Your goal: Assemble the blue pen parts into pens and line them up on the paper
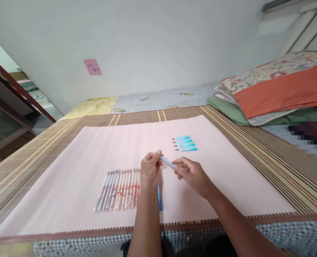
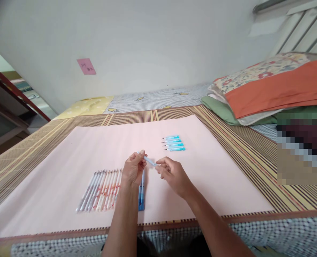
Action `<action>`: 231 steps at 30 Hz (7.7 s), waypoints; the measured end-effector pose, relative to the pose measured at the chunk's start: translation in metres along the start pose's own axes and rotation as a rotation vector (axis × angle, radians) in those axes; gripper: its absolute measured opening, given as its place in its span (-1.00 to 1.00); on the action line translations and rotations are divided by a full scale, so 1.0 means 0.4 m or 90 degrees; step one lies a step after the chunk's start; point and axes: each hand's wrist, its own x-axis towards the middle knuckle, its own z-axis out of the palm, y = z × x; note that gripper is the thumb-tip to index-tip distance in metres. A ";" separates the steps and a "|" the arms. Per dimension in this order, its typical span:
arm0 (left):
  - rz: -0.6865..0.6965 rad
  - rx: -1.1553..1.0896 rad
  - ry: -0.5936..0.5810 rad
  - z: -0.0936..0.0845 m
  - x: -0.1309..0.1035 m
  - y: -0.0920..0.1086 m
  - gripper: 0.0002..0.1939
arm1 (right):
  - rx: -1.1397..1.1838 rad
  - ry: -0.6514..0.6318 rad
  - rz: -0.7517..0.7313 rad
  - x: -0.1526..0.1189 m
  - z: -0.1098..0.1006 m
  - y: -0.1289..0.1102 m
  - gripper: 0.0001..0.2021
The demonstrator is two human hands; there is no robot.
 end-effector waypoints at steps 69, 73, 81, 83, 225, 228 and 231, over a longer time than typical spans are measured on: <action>0.046 -0.140 0.206 -0.084 0.017 0.076 -0.82 | -0.003 -0.156 0.222 -0.024 0.029 0.035 -0.45; 0.037 -0.187 0.216 -0.096 0.015 0.092 -0.91 | -0.045 -0.162 0.238 -0.037 0.067 0.025 -0.20; -0.019 -0.214 0.214 -0.080 0.011 0.108 -0.95 | -0.287 -0.136 0.131 -0.041 0.080 -0.019 -0.45; -0.022 -0.221 0.207 -0.083 0.013 0.107 -0.97 | -0.369 -0.133 0.043 -0.049 0.085 -0.042 -0.70; 0.081 0.119 0.182 -0.105 0.021 0.098 -0.67 | -0.228 -0.227 -0.058 -0.101 0.096 -0.072 -0.88; 0.050 0.168 0.122 -0.091 0.013 0.098 -0.65 | -0.095 -0.174 -0.063 -0.086 0.046 -0.095 -0.88; -0.004 0.240 0.035 -0.073 0.003 0.087 -0.57 | -0.062 -0.116 -0.131 -0.081 0.018 -0.110 -0.87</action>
